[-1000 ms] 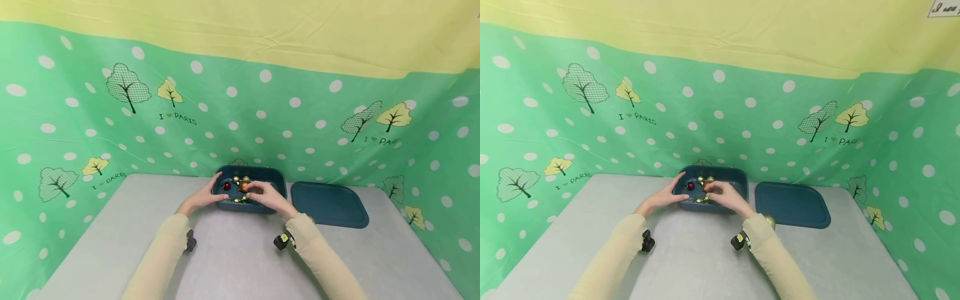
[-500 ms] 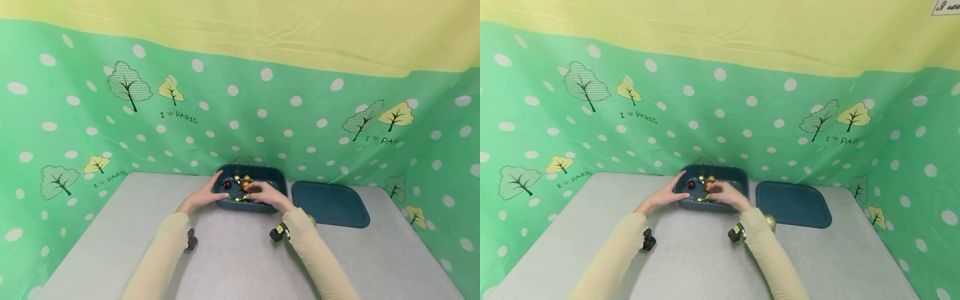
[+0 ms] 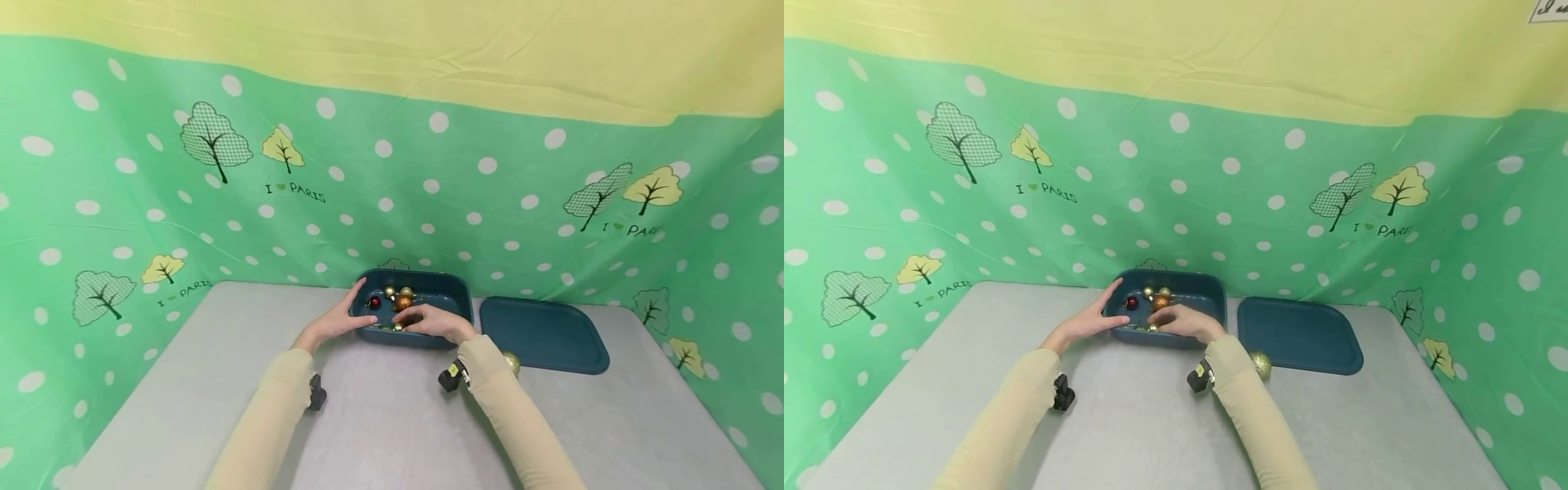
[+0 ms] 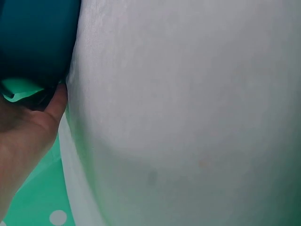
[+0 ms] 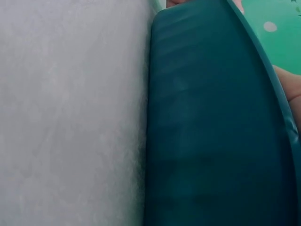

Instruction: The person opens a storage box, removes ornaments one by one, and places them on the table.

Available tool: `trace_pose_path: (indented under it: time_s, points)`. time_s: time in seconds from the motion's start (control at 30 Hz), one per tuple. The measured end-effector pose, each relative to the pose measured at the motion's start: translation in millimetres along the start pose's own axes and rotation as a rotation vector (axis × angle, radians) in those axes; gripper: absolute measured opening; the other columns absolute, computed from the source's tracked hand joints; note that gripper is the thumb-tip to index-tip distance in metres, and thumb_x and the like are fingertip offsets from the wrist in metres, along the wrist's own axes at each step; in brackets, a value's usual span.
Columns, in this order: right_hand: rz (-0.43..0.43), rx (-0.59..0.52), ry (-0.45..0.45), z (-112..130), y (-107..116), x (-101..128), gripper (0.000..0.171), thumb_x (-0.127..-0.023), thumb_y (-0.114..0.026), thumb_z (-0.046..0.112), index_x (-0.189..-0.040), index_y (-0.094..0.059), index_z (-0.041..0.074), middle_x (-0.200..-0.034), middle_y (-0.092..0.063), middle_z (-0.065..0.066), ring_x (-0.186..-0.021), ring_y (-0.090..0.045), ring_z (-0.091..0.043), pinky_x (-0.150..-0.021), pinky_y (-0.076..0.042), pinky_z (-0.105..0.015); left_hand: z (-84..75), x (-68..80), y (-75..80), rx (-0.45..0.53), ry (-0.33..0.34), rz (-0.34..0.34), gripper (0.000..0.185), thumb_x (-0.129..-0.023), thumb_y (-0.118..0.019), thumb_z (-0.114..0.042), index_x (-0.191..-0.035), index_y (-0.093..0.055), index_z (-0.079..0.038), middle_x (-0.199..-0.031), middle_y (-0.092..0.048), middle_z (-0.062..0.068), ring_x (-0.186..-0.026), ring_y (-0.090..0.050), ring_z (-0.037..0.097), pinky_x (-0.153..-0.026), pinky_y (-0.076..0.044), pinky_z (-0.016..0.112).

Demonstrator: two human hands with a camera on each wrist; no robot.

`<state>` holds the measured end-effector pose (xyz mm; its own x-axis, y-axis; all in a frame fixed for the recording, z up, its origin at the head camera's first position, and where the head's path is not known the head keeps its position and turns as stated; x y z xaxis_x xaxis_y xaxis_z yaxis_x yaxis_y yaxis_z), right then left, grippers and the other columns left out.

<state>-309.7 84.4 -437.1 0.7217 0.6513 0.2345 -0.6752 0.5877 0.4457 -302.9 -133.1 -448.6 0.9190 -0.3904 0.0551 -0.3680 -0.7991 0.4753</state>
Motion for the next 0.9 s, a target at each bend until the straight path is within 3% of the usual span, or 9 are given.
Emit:
trace_pose_path:
  time_s: [0.37,0.57,0.73,0.9]
  points:
    - [0.080,-0.116,0.000,-2.1,1.0,-2.5,0.030,-0.096,-0.058,0.010,-0.125,-0.063,0.007,-0.124,-0.059,-0.004,-0.117,-0.051,-0.021,-0.097,-0.042,-0.041,3.2,-1.7,-0.3,0.009,0.008,0.003,0.098,-0.089,-0.069,-0.036,-0.157,0.001,-0.024,-0.160,0.004,0.015,-0.143,-0.003,0.040,-0.111,-0.012,0.060]
    - [0.050,-0.132,0.021,-2.9,3.9,-2.1,0.022,-0.094,-0.061,0.010,-0.115,-0.066,0.008,-0.120,-0.058,-0.004,-0.105,-0.052,-0.022,-0.084,-0.045,-0.036,2.6,-1.6,-0.7,0.005,-0.005,-0.001,0.098,-0.089,-0.069,-0.036,-0.157,0.000,-0.022,-0.160,0.003,0.016,-0.143,-0.003,0.040,-0.111,-0.013,0.060]
    - [0.032,-0.185,0.066,-1.8,4.5,-1.5,0.030,-0.090,-0.062,0.003,-0.120,-0.061,0.003,-0.124,-0.056,-0.009,-0.108,-0.052,-0.023,-0.083,-0.046,-0.033,3.5,-2.0,-1.0,0.014,-0.009,-0.001,0.098,-0.089,-0.069,-0.036,-0.157,0.000,-0.022,-0.160,0.003,0.015,-0.143,-0.004,0.039,-0.111,-0.013,0.060]
    - [-0.015,-0.220,0.105,-1.3,5.9,-0.8,0.034,-0.087,-0.066,0.005,-0.121,-0.060,0.001,-0.119,-0.057,-0.010,-0.100,-0.054,-0.023,-0.080,-0.048,-0.031,3.7,-1.1,-1.0,0.029,-0.006,-0.002,0.096,-0.089,-0.068,-0.035,-0.157,0.000,-0.023,-0.160,0.004,0.015,-0.144,-0.003,0.039,-0.111,-0.013,0.060]
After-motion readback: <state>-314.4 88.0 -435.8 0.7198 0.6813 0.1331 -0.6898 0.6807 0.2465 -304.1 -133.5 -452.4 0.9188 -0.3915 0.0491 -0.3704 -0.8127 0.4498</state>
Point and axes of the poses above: each hand's wrist, its own x-axis away from the middle knuckle, its own y-axis out of the back of the hand, z = x × y, the point moved 4 cm from there along -x, towards the middle knuckle
